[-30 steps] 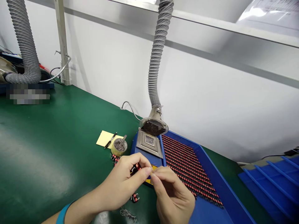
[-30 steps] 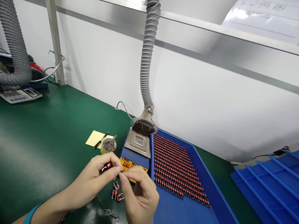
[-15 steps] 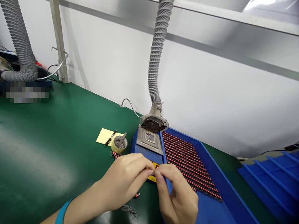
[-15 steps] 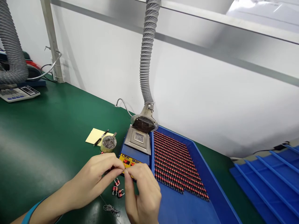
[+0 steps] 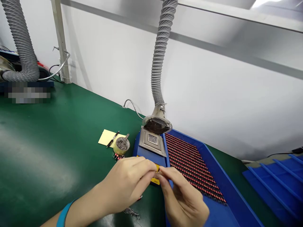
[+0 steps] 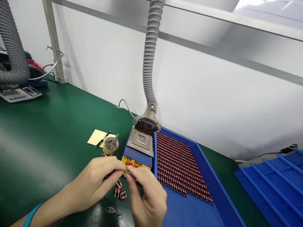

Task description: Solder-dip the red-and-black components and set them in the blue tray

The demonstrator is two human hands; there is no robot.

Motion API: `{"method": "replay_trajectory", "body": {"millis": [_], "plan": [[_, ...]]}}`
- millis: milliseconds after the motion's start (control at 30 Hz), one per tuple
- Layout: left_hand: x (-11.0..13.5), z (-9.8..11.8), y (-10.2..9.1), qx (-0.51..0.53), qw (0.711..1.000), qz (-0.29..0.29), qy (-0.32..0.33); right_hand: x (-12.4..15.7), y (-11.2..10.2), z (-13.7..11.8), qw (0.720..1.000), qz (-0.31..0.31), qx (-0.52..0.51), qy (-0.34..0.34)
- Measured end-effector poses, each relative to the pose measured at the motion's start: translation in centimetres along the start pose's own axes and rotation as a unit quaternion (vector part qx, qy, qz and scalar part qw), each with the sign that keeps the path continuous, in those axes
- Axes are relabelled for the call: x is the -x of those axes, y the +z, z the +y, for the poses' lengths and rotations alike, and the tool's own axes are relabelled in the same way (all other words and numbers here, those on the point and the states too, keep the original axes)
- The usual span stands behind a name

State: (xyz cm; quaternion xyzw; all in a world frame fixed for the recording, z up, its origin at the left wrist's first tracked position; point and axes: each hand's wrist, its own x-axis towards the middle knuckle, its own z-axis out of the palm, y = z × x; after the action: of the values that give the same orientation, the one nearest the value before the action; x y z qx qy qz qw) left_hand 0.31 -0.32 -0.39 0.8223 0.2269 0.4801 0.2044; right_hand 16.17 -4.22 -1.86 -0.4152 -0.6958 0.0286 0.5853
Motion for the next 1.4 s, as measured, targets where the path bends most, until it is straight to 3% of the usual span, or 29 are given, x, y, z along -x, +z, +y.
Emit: {"method": "replay_trajectory", "body": {"millis": [67,100,200,267,300,367,500,567,633,733,800,833,900,1000,1067,1133,1167,1233,1333,1400], "plan": [[-0.1,-0.1,0.0,-0.013,1.000,0.003,0.014,-0.1,0.2,-0.2,0.998,-0.009,0.039,-0.043],[-0.1,-0.2,0.0,-0.032,0.999,0.002,0.027,-0.1,0.2,-0.3,0.998,-0.014,0.048,-0.032],[-0.1,-0.5,0.3,-0.099,0.992,0.000,0.076,-0.3,0.3,-0.6,0.990,-0.057,-0.043,0.123],[-0.1,-0.6,0.5,-0.130,0.987,0.009,0.096,-0.5,0.3,-0.7,0.951,-0.074,-0.195,0.227],[-0.1,-0.6,0.6,-0.133,0.986,0.017,0.096,-0.6,0.2,-0.7,0.932,-0.069,-0.260,0.244],[-0.1,-0.5,0.5,-0.103,0.991,0.026,0.076,-0.7,0.1,-0.5,0.931,-0.034,-0.298,0.207],[-0.1,0.0,-0.1,0.034,0.999,0.011,0.003,-0.6,-0.1,-0.1,0.995,0.003,-0.095,0.029],[-0.1,0.2,-0.2,0.051,0.999,0.004,-0.006,-0.4,0.0,0.0,0.999,0.006,-0.018,-0.047],[-0.1,0.2,0.0,0.005,1.000,0.005,0.021,-0.2,0.2,-0.2,0.998,0.002,0.022,-0.057],[0.0,0.1,0.5,-0.122,0.988,0.024,0.087,-0.2,0.5,-0.5,0.990,-0.059,-0.068,0.105],[0.1,0.0,0.6,-0.176,0.977,0.039,0.112,-0.4,0.5,-0.6,0.953,-0.075,-0.204,0.213],[0.1,-0.1,0.6,-0.181,0.976,0.043,0.115,-0.5,0.5,-0.5,0.937,-0.066,-0.256,0.230],[0.0,0.0,0.4,-0.151,0.983,0.043,0.098,-0.6,0.3,-0.3,0.943,-0.036,-0.270,0.190],[-0.1,0.1,0.0,-0.048,0.997,0.029,0.046,-0.5,0.0,0.2,0.988,-0.023,-0.139,0.063],[-0.2,0.1,0.0,-0.011,0.999,0.017,0.027,-0.4,0.0,0.3,0.998,-0.012,-0.055,-0.019],[-0.2,0.0,0.1,-0.044,0.998,0.016,0.038,-0.2,0.1,0.1,0.998,0.004,0.005,-0.063],[-0.1,0.0,0.3,-0.081,0.995,0.021,0.052,-0.2,0.2,-0.1,0.998,0.003,0.023,-0.052],[-0.1,-0.1,0.6,-0.164,0.981,0.037,0.092,-0.2,0.4,-0.5,0.998,-0.027,0.007,0.048],[0.0,-0.1,0.8,-0.227,0.963,0.062,0.135,-0.3,0.6,-0.8,0.962,-0.068,-0.151,0.217],[0.1,0.0,0.8,-0.214,0.965,0.068,0.136,-0.3,0.6,-0.8,0.947,-0.041,-0.222,0.226]]}}
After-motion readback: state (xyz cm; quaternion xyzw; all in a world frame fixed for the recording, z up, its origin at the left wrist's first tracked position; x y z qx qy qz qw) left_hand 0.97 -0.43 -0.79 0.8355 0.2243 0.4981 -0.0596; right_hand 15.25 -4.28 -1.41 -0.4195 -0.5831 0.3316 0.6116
